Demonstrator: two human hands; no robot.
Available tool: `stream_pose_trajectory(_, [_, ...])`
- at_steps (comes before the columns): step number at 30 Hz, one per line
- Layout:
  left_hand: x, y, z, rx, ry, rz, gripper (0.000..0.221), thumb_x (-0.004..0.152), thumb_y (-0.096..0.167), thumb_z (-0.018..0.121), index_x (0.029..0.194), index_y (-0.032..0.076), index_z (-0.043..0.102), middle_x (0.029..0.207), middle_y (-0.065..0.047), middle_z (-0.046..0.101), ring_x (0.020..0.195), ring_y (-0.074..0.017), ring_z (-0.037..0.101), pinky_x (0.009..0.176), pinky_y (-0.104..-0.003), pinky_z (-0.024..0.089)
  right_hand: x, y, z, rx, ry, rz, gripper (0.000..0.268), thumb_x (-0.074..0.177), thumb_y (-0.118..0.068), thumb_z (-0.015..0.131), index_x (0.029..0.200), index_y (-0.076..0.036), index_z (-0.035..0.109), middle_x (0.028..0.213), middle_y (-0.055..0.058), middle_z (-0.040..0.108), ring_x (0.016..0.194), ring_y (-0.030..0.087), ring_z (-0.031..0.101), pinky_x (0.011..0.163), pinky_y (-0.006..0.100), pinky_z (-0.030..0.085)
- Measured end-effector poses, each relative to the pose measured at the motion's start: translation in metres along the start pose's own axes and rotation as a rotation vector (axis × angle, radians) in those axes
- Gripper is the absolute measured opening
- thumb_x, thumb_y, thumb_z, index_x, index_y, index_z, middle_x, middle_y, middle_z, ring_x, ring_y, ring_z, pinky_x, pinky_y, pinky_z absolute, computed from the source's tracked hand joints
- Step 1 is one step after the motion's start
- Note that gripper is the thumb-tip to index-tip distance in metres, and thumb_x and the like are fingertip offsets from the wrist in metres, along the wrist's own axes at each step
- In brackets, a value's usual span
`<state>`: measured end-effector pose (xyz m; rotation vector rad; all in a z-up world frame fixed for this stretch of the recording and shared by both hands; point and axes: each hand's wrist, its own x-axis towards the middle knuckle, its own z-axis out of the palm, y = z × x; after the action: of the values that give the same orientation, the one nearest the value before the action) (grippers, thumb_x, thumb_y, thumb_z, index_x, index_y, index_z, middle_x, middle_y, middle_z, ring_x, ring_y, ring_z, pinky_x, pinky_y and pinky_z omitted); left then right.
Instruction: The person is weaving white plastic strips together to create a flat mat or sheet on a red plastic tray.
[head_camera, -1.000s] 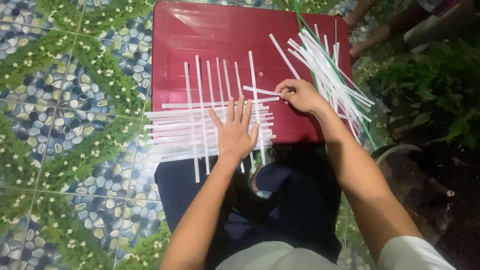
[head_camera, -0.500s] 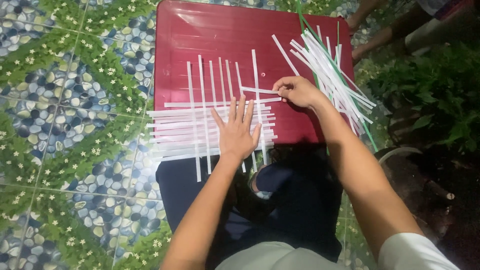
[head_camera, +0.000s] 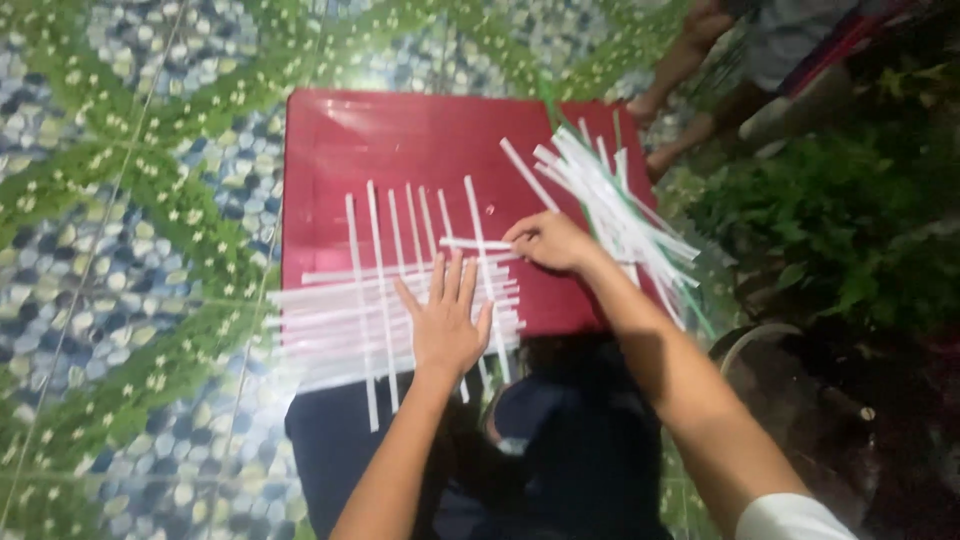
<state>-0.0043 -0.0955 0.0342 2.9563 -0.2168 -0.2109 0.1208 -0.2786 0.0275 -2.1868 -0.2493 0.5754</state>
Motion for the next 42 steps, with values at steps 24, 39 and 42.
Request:
stream_pose_trajectory(24, [-0.001,0.003,-0.012,0.034,-0.062,-0.035,0.057,0.086,0.047,0.016,0.140,0.026,0.013,0.148,0.003,0.005,0.136,-0.0183,0.001,0.099,-0.067,0.002,-0.019,-0.037,-0.001,-0.437,0.106,-0.111,0.011,0.072,-0.015,0.063,0.083,-0.015,0.067,0.079,0.008,0.068,0.084,0.030,0.063,0.074,0.038,0.049])
stream_pose_trajectory(39, [-0.004,0.004,-0.018,-0.010,-0.047,-0.033,0.057,0.086,0.046,0.018,0.139,0.024,0.016,0.148,0.002,0.008,0.136,-0.0183,0.004,0.099,-0.066,0.003,0.002,-0.036,0.007,-0.727,0.103,-0.161,0.015,0.072,-0.019,0.062,0.087,-0.016,0.063,0.085,0.006,0.062,0.089,0.025,0.060,0.079,0.038,0.044])
stream_pose_trajectory(42, [-0.004,0.004,-0.016,0.002,-0.047,-0.033,0.057,0.086,0.046,0.017,0.139,0.025,0.016,0.148,0.002,0.008,0.136,-0.0180,0.005,0.099,-0.066,0.003,0.007,-0.056,0.015,-0.654,0.148,-0.250,0.017,0.073,-0.020,0.062,0.090,-0.016,0.063,0.088,0.007,0.061,0.092,0.026,0.058,0.080,0.037,0.045])
